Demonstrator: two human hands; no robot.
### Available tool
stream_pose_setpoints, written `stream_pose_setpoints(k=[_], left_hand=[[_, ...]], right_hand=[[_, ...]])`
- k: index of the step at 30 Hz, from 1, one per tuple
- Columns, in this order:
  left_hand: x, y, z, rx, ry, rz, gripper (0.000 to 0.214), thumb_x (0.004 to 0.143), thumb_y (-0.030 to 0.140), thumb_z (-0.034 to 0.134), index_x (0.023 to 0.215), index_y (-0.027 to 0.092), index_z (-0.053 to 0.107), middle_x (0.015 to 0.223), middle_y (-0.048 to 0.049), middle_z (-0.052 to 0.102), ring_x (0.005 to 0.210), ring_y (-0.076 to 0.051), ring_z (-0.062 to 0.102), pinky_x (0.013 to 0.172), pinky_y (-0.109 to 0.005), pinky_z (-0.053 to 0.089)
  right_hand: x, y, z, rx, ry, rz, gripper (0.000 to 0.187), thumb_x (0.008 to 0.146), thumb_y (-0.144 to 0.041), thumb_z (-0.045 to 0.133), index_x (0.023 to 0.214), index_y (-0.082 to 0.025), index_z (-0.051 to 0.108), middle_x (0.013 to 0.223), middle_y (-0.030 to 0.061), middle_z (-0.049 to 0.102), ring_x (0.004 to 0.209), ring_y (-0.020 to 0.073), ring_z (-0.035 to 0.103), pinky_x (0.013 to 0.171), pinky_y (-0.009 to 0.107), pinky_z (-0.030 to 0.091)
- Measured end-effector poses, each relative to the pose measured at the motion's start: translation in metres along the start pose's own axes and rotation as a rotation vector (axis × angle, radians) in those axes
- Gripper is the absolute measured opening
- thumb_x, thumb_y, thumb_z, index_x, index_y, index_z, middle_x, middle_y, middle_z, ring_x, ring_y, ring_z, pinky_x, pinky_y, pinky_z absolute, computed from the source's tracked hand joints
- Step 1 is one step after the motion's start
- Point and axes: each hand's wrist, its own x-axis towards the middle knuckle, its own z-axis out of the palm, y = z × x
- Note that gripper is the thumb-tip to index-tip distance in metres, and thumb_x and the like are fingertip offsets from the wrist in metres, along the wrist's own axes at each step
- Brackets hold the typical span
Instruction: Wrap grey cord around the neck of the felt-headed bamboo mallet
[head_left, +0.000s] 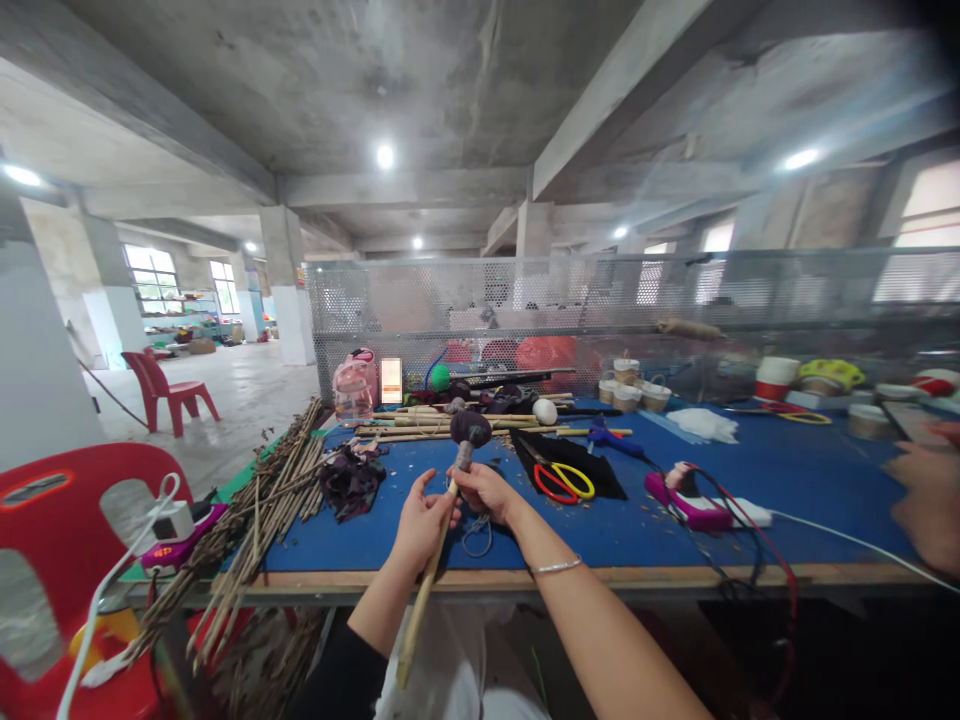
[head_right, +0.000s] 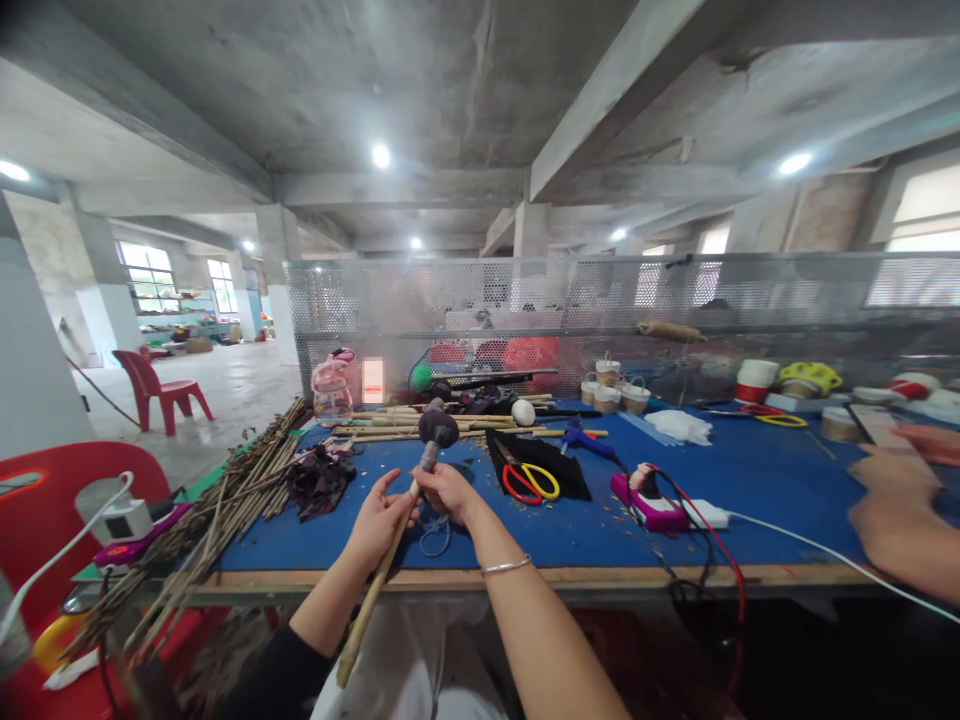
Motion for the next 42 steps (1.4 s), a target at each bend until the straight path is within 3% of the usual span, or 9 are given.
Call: stream_pose_setpoints(k=[4, 8, 12, 21, 24, 29, 32, 39, 42], left_hand=[[0.001, -0.003, 0.001, 0.081, 0.031, 0.062, 0.059, 0.067, 0.035, 0.065, 0.115, 0.011, 0.041, 0.065, -0.0019, 0.061, 0.053, -0.011, 0.056, 0.050, -0.021, 0.043], [0.002, -0.006, 0.000, 0.144, 0.095, 0.175, 0.060, 0.058, 0.023, 0.072, 0.111, 0.012, 0.046, 0.065, 0.0018, 0.057, 0.054, -0.008, 0.054, 0.053, -0.019, 0.041], [0.000, -0.004, 0.001, 0.188, 0.145, 0.162, 0.057, 0.059, 0.022, 0.071, 0.109, 0.012, 0.048, 0.061, 0.0025, 0.058, 0.053, -0.009, 0.053, 0.052, -0.018, 0.040], [-0.004, 0.004, 0.002, 0.097, 0.073, 0.011, 0.058, 0.073, 0.034, 0.058, 0.120, 0.012, 0.034, 0.067, -0.0044, 0.064, 0.049, -0.011, 0.056, 0.045, -0.020, 0.041], [-0.003, 0.003, 0.003, 0.127, 0.090, 0.043, 0.053, 0.072, 0.034, 0.059, 0.116, 0.012, 0.039, 0.064, -0.0018, 0.061, 0.047, -0.009, 0.054, 0.044, -0.019, 0.039], [0.000, -0.001, 0.002, 0.127, 0.153, 0.146, 0.063, 0.058, 0.022, 0.072, 0.112, 0.011, 0.042, 0.063, 0.0031, 0.056, 0.050, -0.007, 0.050, 0.049, -0.017, 0.038], [0.000, -0.002, 0.001, 0.139, 0.168, 0.148, 0.064, 0.059, 0.023, 0.072, 0.114, 0.011, 0.042, 0.062, 0.0023, 0.059, 0.052, -0.008, 0.052, 0.052, -0.018, 0.040], [-0.001, 0.000, 0.000, 0.035, 0.065, 0.040, 0.068, 0.069, 0.035, 0.064, 0.124, 0.011, 0.032, 0.067, -0.0053, 0.065, 0.054, -0.013, 0.059, 0.051, -0.023, 0.044], [-0.001, 0.000, 0.001, 0.050, 0.050, 0.014, 0.063, 0.069, 0.037, 0.063, 0.120, 0.011, 0.036, 0.068, -0.0053, 0.064, 0.052, -0.012, 0.058, 0.049, -0.022, 0.042]], right_hand=[[0.002, 0.002, -0.001, -0.029, 0.007, -0.018, 0.037, 0.063, -0.045, 0.067, 0.068, -0.018, 0.042, 0.036, -0.0123, 0.029, 0.029, 0.0013, 0.015, 0.032, 0.020, 0.005], [0.004, 0.005, -0.001, -0.045, 0.023, -0.032, 0.037, 0.064, -0.046, 0.065, 0.068, -0.019, 0.041, 0.036, -0.0122, 0.030, 0.028, 0.0019, 0.017, 0.031, 0.020, 0.006], [0.003, 0.003, -0.001, -0.040, 0.017, -0.024, 0.038, 0.063, -0.045, 0.066, 0.068, -0.019, 0.040, 0.036, -0.0130, 0.029, 0.028, 0.0015, 0.015, 0.031, 0.019, 0.006], [0.000, -0.001, 0.002, -0.032, -0.032, -0.022, 0.035, 0.062, -0.043, 0.067, 0.073, -0.017, 0.046, 0.035, -0.0125, 0.032, 0.028, 0.0013, 0.015, 0.031, 0.019, 0.004], [0.000, 0.000, 0.001, -0.030, -0.023, -0.032, 0.034, 0.062, -0.042, 0.067, 0.073, -0.017, 0.046, 0.035, -0.0127, 0.032, 0.028, 0.0015, 0.015, 0.031, 0.019, 0.004], [0.001, 0.000, 0.002, -0.023, -0.001, -0.052, 0.035, 0.061, -0.041, 0.069, 0.074, -0.017, 0.046, 0.035, -0.0131, 0.031, 0.027, 0.0016, 0.015, 0.031, 0.020, 0.004], [0.000, -0.001, 0.002, -0.025, -0.003, -0.048, 0.035, 0.061, -0.041, 0.068, 0.073, -0.018, 0.046, 0.035, -0.0134, 0.029, 0.027, 0.0015, 0.014, 0.031, 0.019, 0.003], [0.000, -0.001, 0.001, -0.036, -0.017, -0.028, 0.035, 0.062, -0.044, 0.066, 0.071, -0.017, 0.046, 0.035, -0.0122, 0.032, 0.027, 0.0014, 0.016, 0.031, 0.020, 0.004], [0.002, 0.001, 0.000, -0.049, 0.007, -0.037, 0.035, 0.061, -0.043, 0.067, 0.070, -0.018, 0.045, 0.035, -0.0118, 0.033, 0.027, 0.0018, 0.017, 0.031, 0.020, 0.004]])
